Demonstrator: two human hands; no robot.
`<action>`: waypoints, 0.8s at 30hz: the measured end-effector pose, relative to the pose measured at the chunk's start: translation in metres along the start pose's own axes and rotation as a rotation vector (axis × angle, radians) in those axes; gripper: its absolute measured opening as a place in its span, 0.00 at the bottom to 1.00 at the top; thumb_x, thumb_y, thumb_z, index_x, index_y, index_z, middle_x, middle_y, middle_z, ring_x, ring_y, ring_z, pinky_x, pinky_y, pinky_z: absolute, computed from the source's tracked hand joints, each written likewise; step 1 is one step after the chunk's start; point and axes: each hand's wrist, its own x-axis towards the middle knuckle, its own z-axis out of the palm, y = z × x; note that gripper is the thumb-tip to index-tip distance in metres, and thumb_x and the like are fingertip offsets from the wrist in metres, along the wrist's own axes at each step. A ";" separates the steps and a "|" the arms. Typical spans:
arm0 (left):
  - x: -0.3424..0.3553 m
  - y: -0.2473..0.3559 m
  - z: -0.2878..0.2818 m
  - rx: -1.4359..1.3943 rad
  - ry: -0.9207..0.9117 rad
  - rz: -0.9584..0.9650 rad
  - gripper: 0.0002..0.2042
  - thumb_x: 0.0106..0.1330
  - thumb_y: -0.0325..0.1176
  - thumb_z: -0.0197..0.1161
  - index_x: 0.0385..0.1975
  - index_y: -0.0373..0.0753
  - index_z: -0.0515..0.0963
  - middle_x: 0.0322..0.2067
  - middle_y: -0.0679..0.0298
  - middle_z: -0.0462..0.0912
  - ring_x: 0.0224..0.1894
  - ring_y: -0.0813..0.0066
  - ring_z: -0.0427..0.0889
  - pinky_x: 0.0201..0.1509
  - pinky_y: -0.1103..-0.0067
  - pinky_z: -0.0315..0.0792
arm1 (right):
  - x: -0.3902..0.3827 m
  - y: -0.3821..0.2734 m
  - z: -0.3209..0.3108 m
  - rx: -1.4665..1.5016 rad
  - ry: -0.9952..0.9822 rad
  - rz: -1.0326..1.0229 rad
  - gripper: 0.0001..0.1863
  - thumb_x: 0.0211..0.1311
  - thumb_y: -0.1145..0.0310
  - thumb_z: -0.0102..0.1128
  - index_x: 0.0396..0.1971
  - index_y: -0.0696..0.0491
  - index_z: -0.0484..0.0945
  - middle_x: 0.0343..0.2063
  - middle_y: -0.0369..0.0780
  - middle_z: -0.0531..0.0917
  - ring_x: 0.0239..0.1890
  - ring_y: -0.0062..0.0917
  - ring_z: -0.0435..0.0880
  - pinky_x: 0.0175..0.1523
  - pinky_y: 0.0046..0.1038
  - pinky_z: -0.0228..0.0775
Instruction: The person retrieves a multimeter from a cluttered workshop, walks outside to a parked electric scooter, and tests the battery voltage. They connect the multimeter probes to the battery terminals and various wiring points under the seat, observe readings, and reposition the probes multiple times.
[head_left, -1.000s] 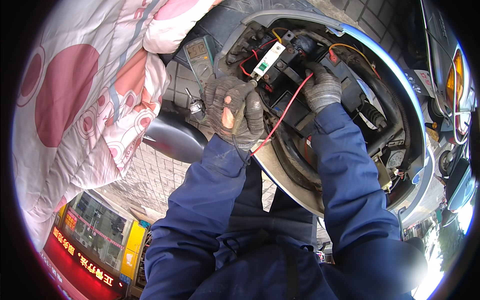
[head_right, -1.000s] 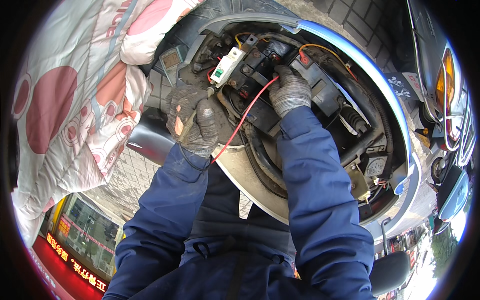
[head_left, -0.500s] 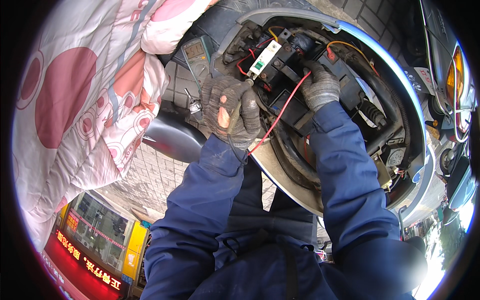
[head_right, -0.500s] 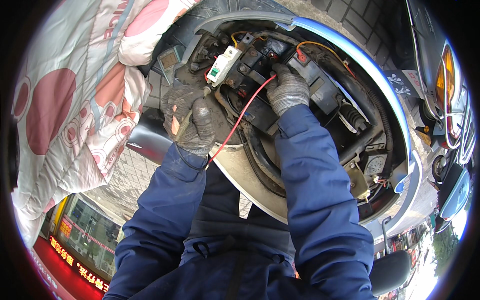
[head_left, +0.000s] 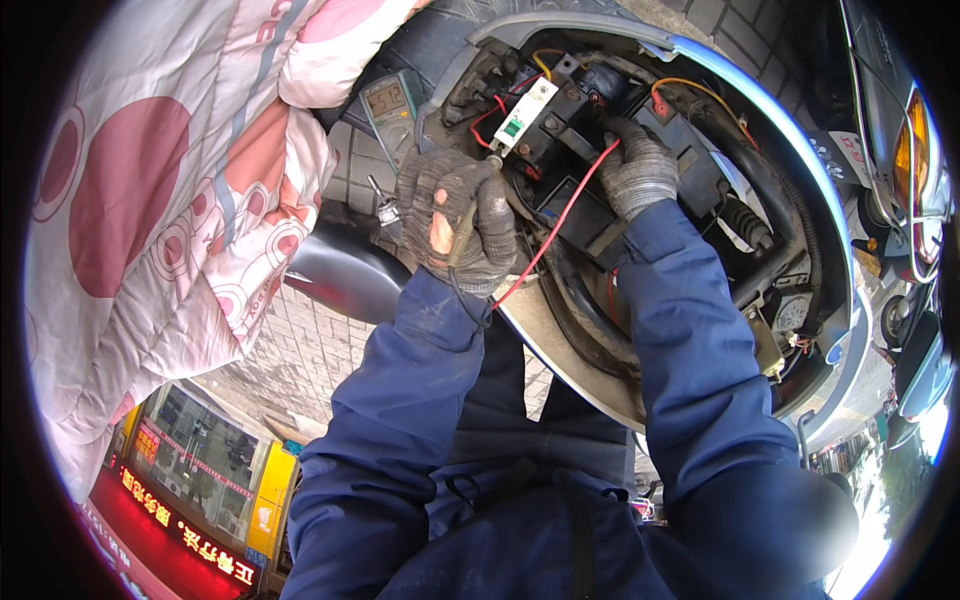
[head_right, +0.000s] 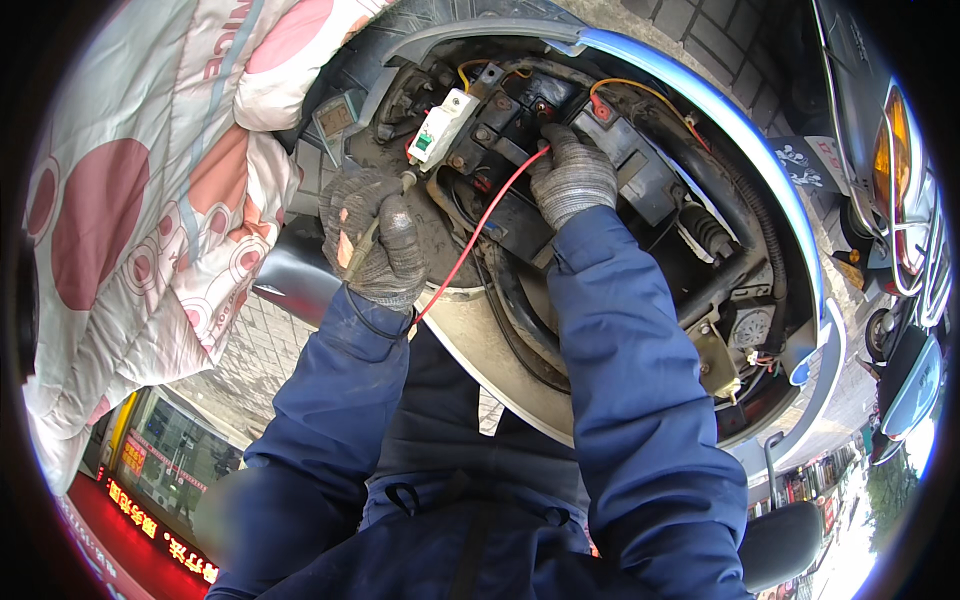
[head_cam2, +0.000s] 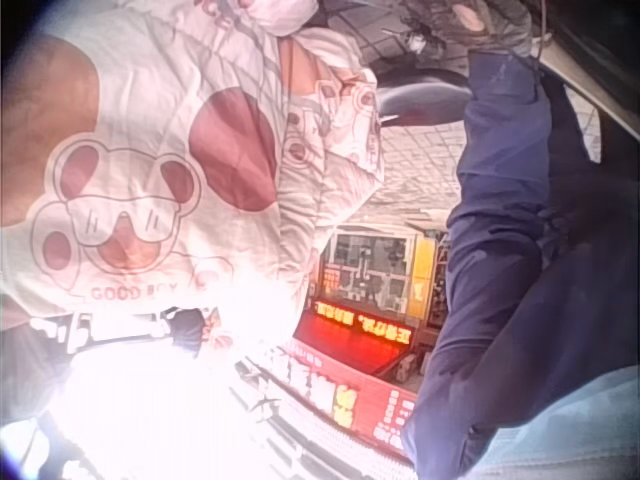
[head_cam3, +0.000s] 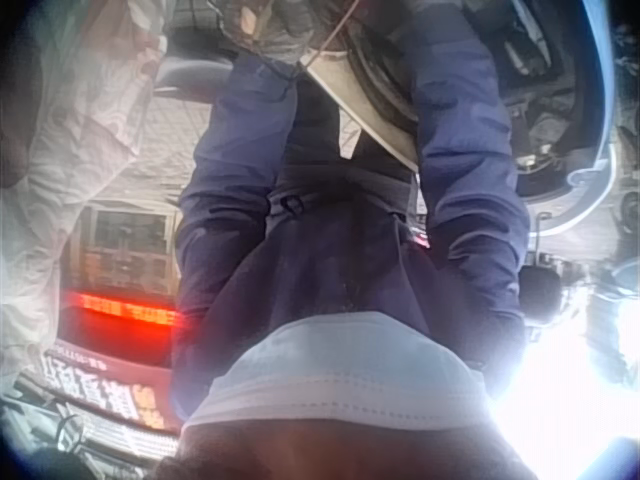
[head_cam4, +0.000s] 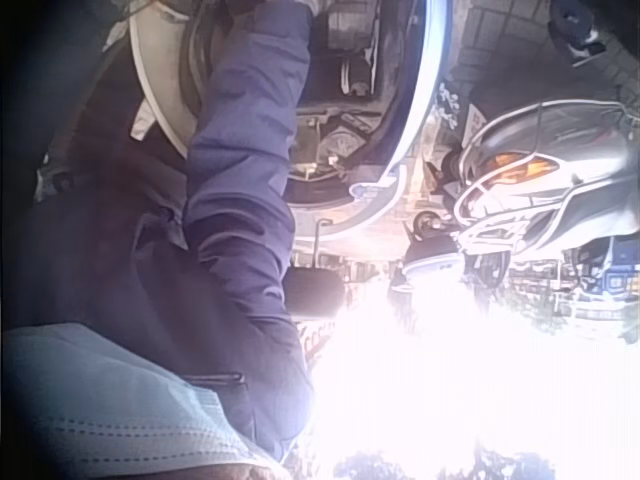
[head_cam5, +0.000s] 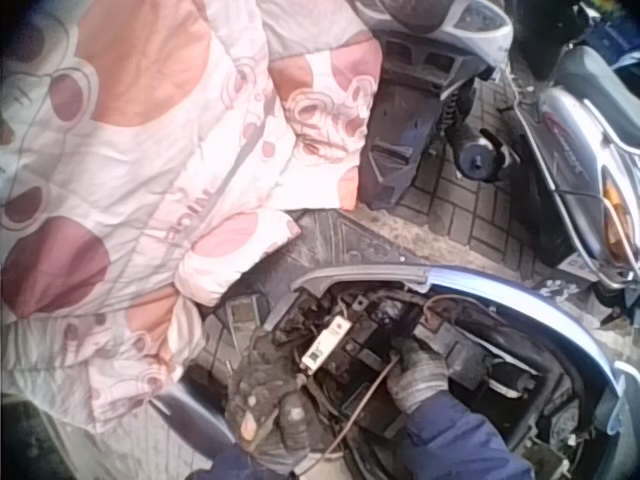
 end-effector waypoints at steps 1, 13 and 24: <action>0.000 0.000 0.000 0.005 -0.007 -0.007 0.12 0.67 0.38 0.53 0.34 0.35 0.75 0.36 0.54 0.77 0.41 0.56 0.75 0.49 0.64 0.69 | 0.000 0.000 0.000 0.010 0.004 -0.007 0.15 0.59 0.68 0.54 0.46 0.46 0.79 0.40 0.48 0.82 0.44 0.44 0.80 0.50 0.39 0.73; 0.000 -0.001 0.000 0.057 0.003 0.004 0.12 0.67 0.39 0.53 0.34 0.35 0.76 0.36 0.53 0.76 0.41 0.55 0.75 0.49 0.64 0.69 | 0.000 0.001 0.000 0.045 0.034 -0.026 0.14 0.59 0.68 0.55 0.45 0.48 0.79 0.39 0.48 0.82 0.44 0.45 0.80 0.49 0.39 0.73; -0.003 -0.010 0.007 -0.037 0.069 0.046 0.07 0.59 0.31 0.58 0.33 0.36 0.77 0.28 0.56 0.76 0.33 0.56 0.75 0.39 0.63 0.68 | -0.013 -0.004 -0.015 0.029 0.059 -0.024 0.14 0.58 0.68 0.56 0.45 0.46 0.79 0.38 0.48 0.82 0.43 0.44 0.80 0.49 0.39 0.73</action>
